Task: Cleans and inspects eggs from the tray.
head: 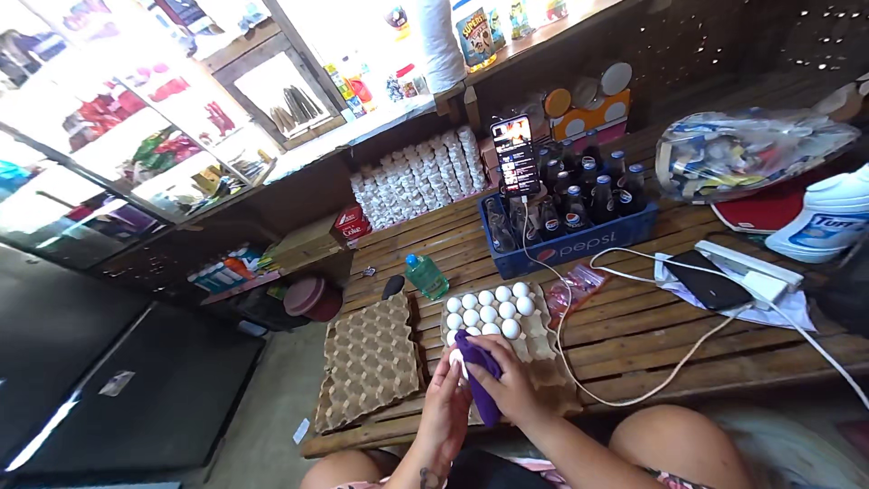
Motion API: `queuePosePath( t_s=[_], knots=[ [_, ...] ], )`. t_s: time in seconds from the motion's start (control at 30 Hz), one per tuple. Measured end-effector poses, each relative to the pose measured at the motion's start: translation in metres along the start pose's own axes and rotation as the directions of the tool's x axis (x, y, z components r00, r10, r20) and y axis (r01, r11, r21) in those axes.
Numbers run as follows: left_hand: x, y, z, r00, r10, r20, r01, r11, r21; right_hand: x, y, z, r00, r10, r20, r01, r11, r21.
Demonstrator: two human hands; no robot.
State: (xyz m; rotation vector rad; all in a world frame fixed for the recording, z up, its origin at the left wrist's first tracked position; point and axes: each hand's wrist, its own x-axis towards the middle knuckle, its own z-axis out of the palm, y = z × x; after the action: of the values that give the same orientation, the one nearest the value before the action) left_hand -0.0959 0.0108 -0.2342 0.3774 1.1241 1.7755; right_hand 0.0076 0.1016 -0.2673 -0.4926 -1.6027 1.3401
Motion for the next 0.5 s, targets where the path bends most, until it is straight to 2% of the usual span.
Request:
queuePosePath(
  t_s=[0.07, 0.13, 0.33, 0.43, 0.5],
  knots=[
    [0.000, 0.000, -0.001, 1.000, -0.003, 0.019, 0.003, 1.000, -0.002, 0.002, -0.001, -0.002, 0.994, 0.109, -0.028, -0.106, 0.990, 0.098],
    [0.000, 0.001, 0.000, 1.000, 0.007, 0.009, -0.007, 1.000, -0.005, 0.002, 0.001, -0.002, 0.989, 0.143, -0.038, -0.138, 0.985, 0.104],
    [0.001, -0.001, 0.002, 0.997, 0.026, -0.066, -0.029, 0.999, -0.036, -0.004, 0.009, 0.004, 0.992, -0.124, -0.004, 0.123, 0.989, -0.075],
    [-0.001, -0.003, 0.002, 0.998, -0.018, -0.063, 0.015, 0.999, -0.033, -0.003, 0.010, 0.002, 0.989, -0.144, 0.023, 0.146, 0.984, -0.097],
    [-0.001, -0.003, 0.002, 0.998, -0.024, -0.055, 0.023, 1.000, -0.021, -0.002, 0.007, 0.001, 0.995, -0.099, 0.009, 0.099, 0.994, -0.055]
  ],
)
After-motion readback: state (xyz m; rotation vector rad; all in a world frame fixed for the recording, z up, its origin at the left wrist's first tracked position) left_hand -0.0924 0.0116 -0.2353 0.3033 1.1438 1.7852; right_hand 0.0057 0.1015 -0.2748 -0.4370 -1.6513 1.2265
